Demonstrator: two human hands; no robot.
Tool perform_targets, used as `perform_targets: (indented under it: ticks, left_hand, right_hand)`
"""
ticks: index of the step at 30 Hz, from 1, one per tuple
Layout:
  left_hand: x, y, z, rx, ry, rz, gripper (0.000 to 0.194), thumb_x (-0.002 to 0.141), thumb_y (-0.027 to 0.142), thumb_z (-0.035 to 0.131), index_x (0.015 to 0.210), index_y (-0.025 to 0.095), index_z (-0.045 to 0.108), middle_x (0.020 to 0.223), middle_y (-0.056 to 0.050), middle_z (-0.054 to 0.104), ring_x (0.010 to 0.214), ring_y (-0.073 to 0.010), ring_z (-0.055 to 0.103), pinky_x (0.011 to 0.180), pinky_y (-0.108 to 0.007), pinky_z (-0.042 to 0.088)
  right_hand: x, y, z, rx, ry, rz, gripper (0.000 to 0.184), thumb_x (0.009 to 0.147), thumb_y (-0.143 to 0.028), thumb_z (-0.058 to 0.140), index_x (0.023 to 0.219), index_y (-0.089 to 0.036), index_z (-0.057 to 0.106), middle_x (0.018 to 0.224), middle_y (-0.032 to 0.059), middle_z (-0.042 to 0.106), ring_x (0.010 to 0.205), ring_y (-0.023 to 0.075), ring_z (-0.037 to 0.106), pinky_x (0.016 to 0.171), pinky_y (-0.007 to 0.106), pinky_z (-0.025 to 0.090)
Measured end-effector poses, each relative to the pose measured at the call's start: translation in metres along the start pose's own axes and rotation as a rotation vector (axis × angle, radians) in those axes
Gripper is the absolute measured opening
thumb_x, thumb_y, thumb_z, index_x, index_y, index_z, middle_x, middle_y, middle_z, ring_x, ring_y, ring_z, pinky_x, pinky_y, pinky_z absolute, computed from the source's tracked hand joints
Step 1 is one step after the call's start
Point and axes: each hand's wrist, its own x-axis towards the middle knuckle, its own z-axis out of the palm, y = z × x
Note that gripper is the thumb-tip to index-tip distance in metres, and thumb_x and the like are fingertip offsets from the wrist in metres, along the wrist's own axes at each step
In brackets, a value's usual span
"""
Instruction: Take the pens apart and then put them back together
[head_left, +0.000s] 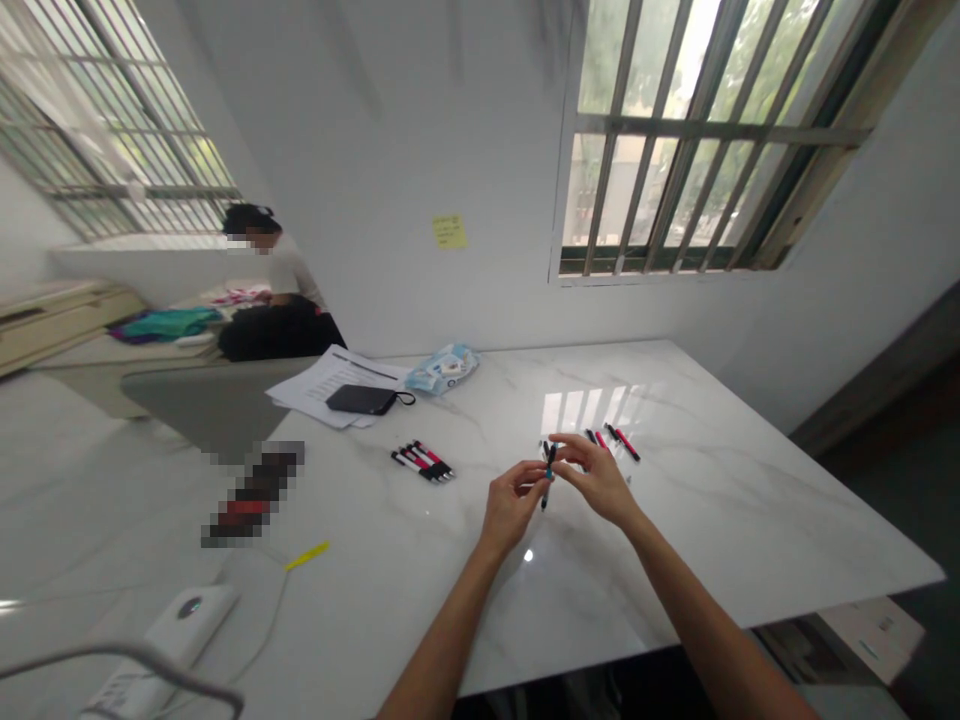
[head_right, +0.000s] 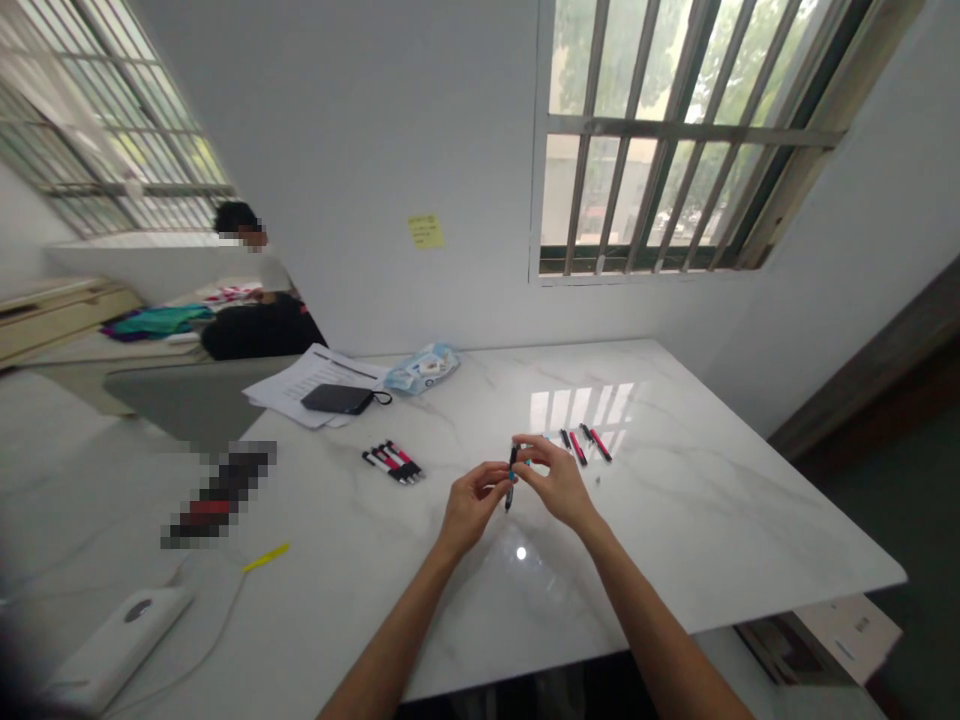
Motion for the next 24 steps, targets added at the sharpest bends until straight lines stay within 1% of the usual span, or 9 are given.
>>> perform_targets:
  ticks: [3, 6, 8, 10, 12, 16, 19, 21, 24]
  left_hand:
    - [0.0005, 0.0006, -0.0005, 0.006, 0.004, -0.002, 0.032, 0.085, 0.039, 0.077, 0.109, 0.018, 0.076, 0.102, -0.009, 0.08, 0.095, -0.0227, 0.076, 0.08, -0.031, 0.062]
    - [0.0018, 0.0017, -0.0011, 0.004, 0.002, -0.001, 0.031, 0.085, 0.039, 0.077, 0.107, 0.018, 0.076, 0.102, -0.009, 0.079, 0.093, -0.0221, 0.076, 0.079, -0.031, 0.062]
    - [0.0024, 0.0025, -0.0011, 0.002, 0.006, 0.002, 0.032, 0.084, 0.04, 0.078, 0.105, 0.017, 0.076, 0.1, -0.009, 0.079, 0.091, -0.0218, 0.075, 0.08, -0.032, 0.062]
    - [0.0027, 0.0031, -0.001, 0.01, 0.013, 0.003, 0.032, 0.082, 0.041, 0.079, 0.103, 0.017, 0.076, 0.098, -0.009, 0.079, 0.091, -0.0221, 0.076, 0.081, -0.032, 0.062]
    - [0.0027, 0.0033, -0.0009, 0.016, 0.012, 0.004, 0.033, 0.082, 0.042, 0.079, 0.102, 0.017, 0.076, 0.099, -0.009, 0.079, 0.092, -0.0226, 0.076, 0.081, -0.033, 0.063]
    - [0.0025, 0.0034, -0.0006, 0.014, 0.014, -0.001, 0.032, 0.082, 0.042, 0.079, 0.102, 0.017, 0.076, 0.099, -0.009, 0.079, 0.091, -0.0224, 0.075, 0.081, -0.033, 0.063]
    - [0.0024, 0.0037, -0.0004, 0.007, 0.003, -0.004, 0.032, 0.082, 0.042, 0.079, 0.103, 0.017, 0.076, 0.098, -0.008, 0.079, 0.091, -0.0224, 0.075, 0.081, -0.033, 0.063]
    - [0.0025, 0.004, 0.0, 0.011, 0.003, -0.003, 0.033, 0.082, 0.042, 0.079, 0.103, 0.017, 0.076, 0.099, -0.009, 0.079, 0.091, -0.0225, 0.075, 0.08, -0.033, 0.063]
    - [0.0026, 0.0044, 0.0003, 0.015, 0.017, -0.005, 0.033, 0.081, 0.043, 0.079, 0.102, 0.017, 0.076, 0.098, -0.009, 0.079, 0.091, -0.023, 0.076, 0.08, -0.033, 0.063]
  right_hand:
    - [-0.0002, 0.0002, 0.0007, -0.005, 0.003, -0.014, 0.05, 0.087, -0.038, 0.075, 0.134, -0.026, 0.064, 0.109, 0.0066, 0.077, 0.109, 0.0241, 0.072, 0.105, 0.047, 0.053]
    - [0.0, -0.0011, 0.0017, 0.015, 0.006, -0.018, 0.046, 0.088, -0.039, 0.074, 0.13, -0.025, 0.066, 0.106, 0.0063, 0.077, 0.107, 0.024, 0.073, 0.104, 0.047, 0.054]
    - [0.0001, -0.0026, 0.002, 0.045, -0.028, -0.026, 0.046, 0.089, -0.038, 0.073, 0.132, -0.025, 0.066, 0.109, 0.0071, 0.077, 0.109, 0.0242, 0.073, 0.105, 0.046, 0.054]
    - [0.0004, -0.0041, 0.0021, 0.023, -0.011, -0.041, 0.047, 0.087, -0.038, 0.075, 0.131, -0.025, 0.067, 0.111, 0.0072, 0.076, 0.11, 0.0245, 0.072, 0.106, 0.046, 0.053]
    - [0.0006, -0.0051, 0.0019, 0.019, -0.006, -0.043, 0.044, 0.088, -0.039, 0.075, 0.13, -0.025, 0.067, 0.109, 0.007, 0.076, 0.108, 0.0242, 0.073, 0.106, 0.047, 0.054]
    - [0.0013, -0.0055, 0.0016, 0.049, -0.02, -0.037, 0.049, 0.087, -0.04, 0.076, 0.133, -0.026, 0.065, 0.114, 0.007, 0.075, 0.113, 0.024, 0.071, 0.107, 0.046, 0.053]
    - [0.0013, -0.0055, 0.0012, 0.068, -0.02, -0.025, 0.046, 0.088, -0.041, 0.075, 0.131, -0.026, 0.066, 0.11, 0.0063, 0.076, 0.108, 0.0233, 0.072, 0.104, 0.046, 0.055]
    - [0.0008, -0.0058, 0.0008, 0.078, -0.038, -0.02, 0.049, 0.088, -0.041, 0.074, 0.134, -0.027, 0.064, 0.11, 0.0066, 0.076, 0.109, 0.0236, 0.072, 0.102, 0.046, 0.056]
    - [-0.0003, -0.0066, 0.0008, -0.033, 0.047, -0.04, 0.05, 0.085, -0.041, 0.077, 0.131, -0.027, 0.066, 0.101, 0.0046, 0.076, 0.102, 0.023, 0.073, 0.1, 0.045, 0.056]
